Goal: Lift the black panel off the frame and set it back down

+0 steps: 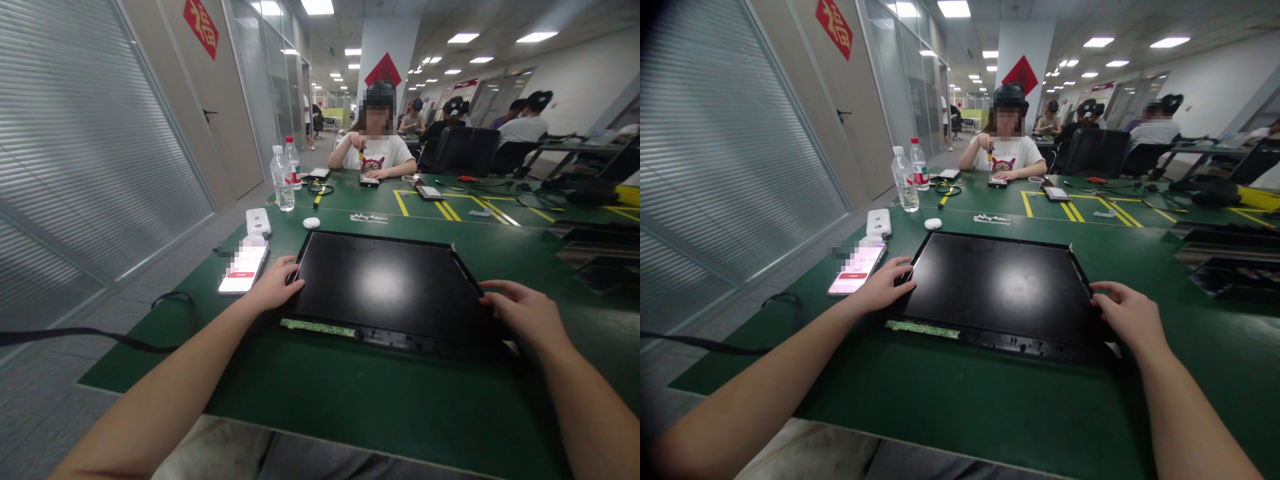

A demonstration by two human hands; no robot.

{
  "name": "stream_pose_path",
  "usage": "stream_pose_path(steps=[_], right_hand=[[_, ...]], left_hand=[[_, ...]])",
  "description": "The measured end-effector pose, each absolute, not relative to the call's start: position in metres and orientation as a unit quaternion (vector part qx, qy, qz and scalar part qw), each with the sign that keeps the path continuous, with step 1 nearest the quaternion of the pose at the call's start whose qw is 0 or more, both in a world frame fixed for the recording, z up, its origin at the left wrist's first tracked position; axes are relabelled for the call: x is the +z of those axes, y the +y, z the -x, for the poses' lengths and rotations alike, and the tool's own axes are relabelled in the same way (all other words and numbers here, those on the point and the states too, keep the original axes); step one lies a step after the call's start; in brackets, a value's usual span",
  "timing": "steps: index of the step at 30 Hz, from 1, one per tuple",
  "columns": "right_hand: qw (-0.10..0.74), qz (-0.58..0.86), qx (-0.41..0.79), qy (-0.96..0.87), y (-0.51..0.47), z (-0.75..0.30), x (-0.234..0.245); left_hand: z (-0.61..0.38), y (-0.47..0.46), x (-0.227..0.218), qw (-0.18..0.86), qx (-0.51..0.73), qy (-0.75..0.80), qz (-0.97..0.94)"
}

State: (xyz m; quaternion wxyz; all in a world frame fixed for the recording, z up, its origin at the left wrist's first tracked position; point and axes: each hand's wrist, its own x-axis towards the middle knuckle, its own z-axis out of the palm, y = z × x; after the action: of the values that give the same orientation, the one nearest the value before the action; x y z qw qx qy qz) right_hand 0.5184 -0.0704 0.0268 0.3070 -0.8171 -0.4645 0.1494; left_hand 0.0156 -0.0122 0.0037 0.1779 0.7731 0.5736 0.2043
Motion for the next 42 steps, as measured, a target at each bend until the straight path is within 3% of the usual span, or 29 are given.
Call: stream_pose_path(steps=[21, 31, 42], right_hand=[[0.315, 0.823, 0.148, -0.45, -0.069, -0.522, 0.02], [0.321, 0.815, 0.146, -0.46, -0.071, -0.521, 0.02], [0.308, 0.824, 0.153, -0.451, -0.07, -0.52, 0.022]], left_hand=[[-0.027, -0.027, 0.012, 0.134, 0.174, 0.518, -0.827], [-0.024, -0.034, 0.035, 0.235, 0.129, 0.382, -0.885], [-0.026, -0.036, 0.038, 0.247, 0.135, 0.332, -0.9]])
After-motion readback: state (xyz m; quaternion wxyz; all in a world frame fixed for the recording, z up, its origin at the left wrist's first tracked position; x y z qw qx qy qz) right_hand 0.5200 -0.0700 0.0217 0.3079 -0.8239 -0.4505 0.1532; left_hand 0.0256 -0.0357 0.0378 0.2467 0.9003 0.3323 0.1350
